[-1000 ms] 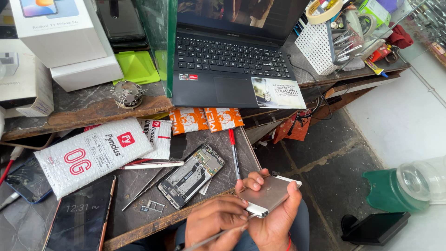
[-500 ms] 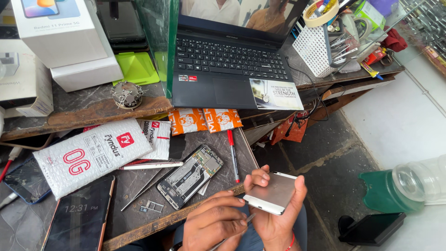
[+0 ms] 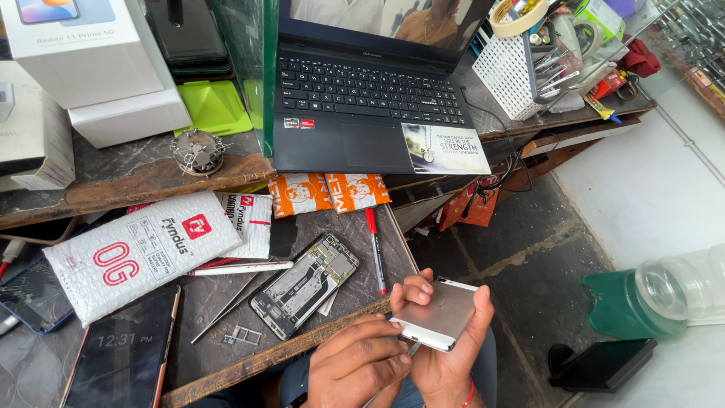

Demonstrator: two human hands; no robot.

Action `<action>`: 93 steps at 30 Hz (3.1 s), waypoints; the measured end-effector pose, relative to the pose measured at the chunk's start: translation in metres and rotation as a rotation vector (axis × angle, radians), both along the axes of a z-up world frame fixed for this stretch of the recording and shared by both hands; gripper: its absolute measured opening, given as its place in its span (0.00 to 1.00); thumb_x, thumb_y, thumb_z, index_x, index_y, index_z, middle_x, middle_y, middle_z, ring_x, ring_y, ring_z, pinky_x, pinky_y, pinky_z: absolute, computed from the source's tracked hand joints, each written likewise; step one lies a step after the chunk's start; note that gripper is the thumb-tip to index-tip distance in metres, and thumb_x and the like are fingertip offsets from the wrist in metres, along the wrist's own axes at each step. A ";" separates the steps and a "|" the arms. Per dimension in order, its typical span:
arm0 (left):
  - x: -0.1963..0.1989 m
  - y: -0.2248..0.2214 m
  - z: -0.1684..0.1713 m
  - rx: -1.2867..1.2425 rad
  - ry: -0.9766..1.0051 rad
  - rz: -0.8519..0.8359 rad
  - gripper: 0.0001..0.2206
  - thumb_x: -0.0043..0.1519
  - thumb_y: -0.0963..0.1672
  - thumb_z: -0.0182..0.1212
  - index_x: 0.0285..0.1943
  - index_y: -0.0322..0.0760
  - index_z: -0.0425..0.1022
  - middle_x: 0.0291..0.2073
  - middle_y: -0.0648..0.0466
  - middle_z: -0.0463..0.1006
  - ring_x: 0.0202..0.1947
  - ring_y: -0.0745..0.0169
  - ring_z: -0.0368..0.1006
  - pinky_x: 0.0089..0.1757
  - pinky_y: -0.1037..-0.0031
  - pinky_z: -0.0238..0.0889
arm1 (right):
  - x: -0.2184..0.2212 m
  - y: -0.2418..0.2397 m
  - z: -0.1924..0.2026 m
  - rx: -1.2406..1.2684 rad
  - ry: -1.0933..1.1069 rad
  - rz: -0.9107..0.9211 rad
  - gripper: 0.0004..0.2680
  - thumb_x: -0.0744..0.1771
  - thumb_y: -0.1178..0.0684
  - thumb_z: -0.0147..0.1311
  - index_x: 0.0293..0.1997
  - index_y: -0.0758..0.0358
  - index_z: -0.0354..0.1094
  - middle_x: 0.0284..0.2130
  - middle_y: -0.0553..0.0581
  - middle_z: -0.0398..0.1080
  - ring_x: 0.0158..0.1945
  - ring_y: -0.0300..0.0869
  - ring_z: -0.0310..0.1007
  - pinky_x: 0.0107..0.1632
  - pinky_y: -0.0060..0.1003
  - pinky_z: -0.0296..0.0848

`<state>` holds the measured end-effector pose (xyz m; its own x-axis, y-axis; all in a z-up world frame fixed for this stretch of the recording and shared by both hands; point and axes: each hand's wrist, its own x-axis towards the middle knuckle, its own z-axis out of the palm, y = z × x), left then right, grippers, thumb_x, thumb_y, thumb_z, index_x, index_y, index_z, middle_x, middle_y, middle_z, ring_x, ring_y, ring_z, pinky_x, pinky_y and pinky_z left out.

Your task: The person uses a metal prying tool to carefully separate the back cover of a white smartphone. They work along the edges of the device to release the clips holding the cover, eventually lifting it off to expose the internal components.

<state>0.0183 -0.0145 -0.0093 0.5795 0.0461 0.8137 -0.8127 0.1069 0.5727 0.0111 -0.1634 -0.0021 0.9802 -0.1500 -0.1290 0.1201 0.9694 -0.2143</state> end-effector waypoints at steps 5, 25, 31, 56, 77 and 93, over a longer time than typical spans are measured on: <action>0.001 -0.011 -0.001 -0.063 -0.105 0.203 0.08 0.52 0.39 0.75 0.30 0.36 0.77 0.31 0.53 0.83 0.42 0.51 0.84 0.49 0.54 0.79 | 0.000 0.008 -0.004 0.002 -0.014 0.006 0.25 0.65 0.33 0.59 0.50 0.68 0.56 0.36 0.57 0.59 0.42 0.43 0.65 0.66 0.50 0.65; 0.009 0.024 -0.013 -0.106 0.241 -0.424 0.04 0.56 0.39 0.72 0.36 0.31 0.82 0.35 0.46 0.85 0.46 0.49 0.85 0.50 0.61 0.78 | 0.000 0.004 -0.002 -0.136 -0.084 0.048 0.27 0.67 0.34 0.56 0.58 0.73 0.55 0.40 0.59 0.58 0.46 0.46 0.64 0.61 0.48 0.71; 0.006 0.023 -0.011 -0.024 0.116 -0.283 0.05 0.58 0.38 0.71 0.39 0.31 0.80 0.38 0.46 0.84 0.50 0.47 0.85 0.52 0.61 0.80 | 0.002 -0.003 -0.001 -0.053 -0.115 0.050 0.28 0.67 0.35 0.58 0.59 0.75 0.51 0.41 0.60 0.56 0.47 0.47 0.63 0.63 0.48 0.70; 0.018 0.048 0.007 0.208 0.097 -0.341 0.08 0.53 0.39 0.72 0.39 0.34 0.79 0.39 0.49 0.83 0.48 0.50 0.84 0.49 0.65 0.78 | 0.001 -0.001 0.001 -0.250 -0.058 0.099 0.25 0.68 0.34 0.52 0.57 0.72 0.56 0.38 0.57 0.60 0.44 0.45 0.65 0.59 0.47 0.71; 0.005 0.014 0.003 0.102 -0.085 -0.028 0.11 0.56 0.46 0.72 0.42 0.35 0.83 0.38 0.49 0.83 0.48 0.47 0.83 0.51 0.60 0.79 | 0.000 -0.007 -0.008 -0.457 -0.113 0.003 0.27 0.66 0.32 0.55 0.62 0.64 0.56 0.39 0.57 0.60 0.43 0.45 0.64 0.62 0.55 0.68; 0.012 0.029 0.003 0.142 0.050 -0.276 0.11 0.58 0.45 0.74 0.42 0.31 0.80 0.41 0.46 0.83 0.50 0.48 0.84 0.53 0.60 0.78 | -0.012 -0.010 -0.009 -0.657 -0.353 -0.095 0.28 0.66 0.37 0.58 0.72 0.57 0.54 0.44 0.59 0.62 0.49 0.47 0.66 0.68 0.65 0.65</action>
